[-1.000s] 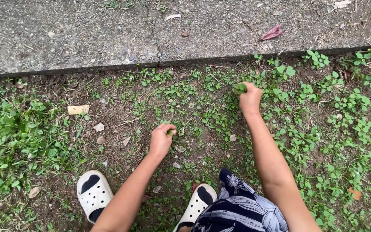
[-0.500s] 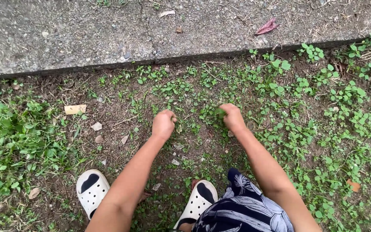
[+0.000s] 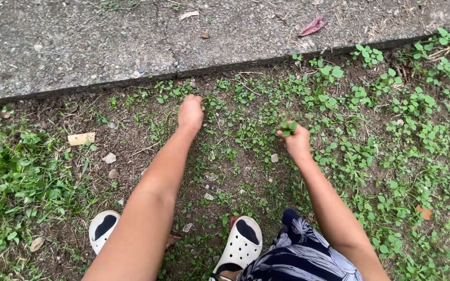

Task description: Picking weeds and grass by hand from the ground next to a concrete walkway.

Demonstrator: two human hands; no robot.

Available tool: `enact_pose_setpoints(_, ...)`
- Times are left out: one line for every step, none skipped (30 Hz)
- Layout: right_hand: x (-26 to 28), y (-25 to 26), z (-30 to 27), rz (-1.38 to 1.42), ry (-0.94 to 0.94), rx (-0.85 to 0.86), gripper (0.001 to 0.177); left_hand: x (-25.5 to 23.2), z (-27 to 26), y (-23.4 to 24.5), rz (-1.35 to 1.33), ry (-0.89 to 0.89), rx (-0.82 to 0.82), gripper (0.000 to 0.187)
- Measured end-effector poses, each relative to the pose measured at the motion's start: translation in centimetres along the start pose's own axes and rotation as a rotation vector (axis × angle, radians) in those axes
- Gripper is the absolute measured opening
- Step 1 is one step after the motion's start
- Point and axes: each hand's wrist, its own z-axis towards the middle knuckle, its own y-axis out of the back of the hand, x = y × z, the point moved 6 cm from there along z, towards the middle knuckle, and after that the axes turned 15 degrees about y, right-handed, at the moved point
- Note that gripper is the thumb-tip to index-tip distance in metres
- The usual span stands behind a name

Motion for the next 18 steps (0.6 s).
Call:
enact_pose_setpoints(-1.1, -0.1, -0.6, -0.004, -0.006, -0.01, 0.011, 0.4, 1.2, -0.9, 0.002, -0.01, 0.006, 0.023)
enact_pose_setpoints(-2.1, -0.4, -1.2, -0.076, 0.009, 0.039, 0.013, 1.0, 2.4, -1.7, -0.001, -0.013, -0.007, 0.02)
enact_pose_setpoints(-3.1, -0.7, -1.9, -0.148, 0.023, 0.089, 0.016, 1.5, 3.5, -2.5, -0.003, -0.015, -0.021, 0.017)
enact_pose_setpoints(-4.6, -1.0, -2.3, -0.149, 0.021, 0.085, 0.016, 0.7, 1.9, -2.0, -0.003, -0.019, -0.019, 0.017)
enact_pose_setpoints(-5.7, -1.4, -2.6, -0.234, 0.07, 0.128, 0.018, 0.0, 0.2, -1.4, -0.109, -0.008, 0.005, 0.009)
enact_pose_setpoints(-6.8, -2.1, -2.6, -0.315, 0.122, 0.171, 0.021, -0.5, -1.1, -0.5, -0.213, 0.004, 0.023, 0.002)
enact_pose_setpoints(-6.5, -2.5, -2.6, -0.313, 0.125, 0.166, 0.021, -1.0, -3.0, 0.1, -0.211, 0.0, 0.019, 0.002)
enact_pose_setpoints(-6.0, -3.3, -2.8, -0.42, 0.186, 0.274, 0.026, -1.4, -5.0, 0.2, -0.263, 0.02, 0.059, 0.004)
enact_pose_setpoints(-5.6, -4.1, -3.1, -0.527, 0.248, 0.382, 0.031, -1.6, -7.1, 0.4, -0.315, 0.04, 0.098, 0.008)
enact_pose_setpoints(-5.1, -4.6, -2.9, -0.527, 0.253, 0.388, 0.031, -1.3, -9.0, 0.3, -0.319, 0.046, 0.093, 0.008)
enact_pose_setpoints(-4.0, -5.2, -2.8, -0.627, 0.382, 0.392, 0.019, -1.3, -11.0, -0.2, -0.305, 0.005, 0.162, 0.009)
enact_pose_setpoints(-2.8, -6.1, -2.5, -0.721, 0.516, 0.393, 0.009, -1.2, -13.0, -0.4, -0.29, -0.035, 0.225, 0.011)
enact_pose_setpoints(-4.0, -6.2, -2.7, -0.717, 0.527, 0.397, 0.009, -1.2, -14.2, -0.3, -0.292, -0.028, 0.216, 0.011)
enact_pose_setpoints(-5.0, -6.6, -2.6, -0.765, 0.545, 0.382, 0.009, -1.6, -15.6, -0.5, -0.214, -0.105, 0.271, 0.01)
enact_pose_setpoints(-5.9, -6.9, -2.5, -0.814, 0.563, 0.365, 0.009, -1.9, -17.2, -0.6, -0.134, -0.18, 0.326, 0.009)
enact_pose_setpoints(-5.5, -6.8, -2.9, -0.806, 0.581, 0.366, 0.009, -1.7, -16.9, -0.5, -0.135, -0.171, 0.31, 0.009)
enact_pose_setpoints(-5.6, -6.4, -3.0, -0.727, 0.494, 0.339, 0.012, -1.6, -16.8, -0.6, -0.106, -0.207, 0.317, 0.012)
enact_pose_setpoints(-5.6, -6.0, -2.8, -0.649, 0.414, 0.315, 0.016, -1.7, -16.5, -0.5, -0.08, -0.241, 0.318, 0.015)
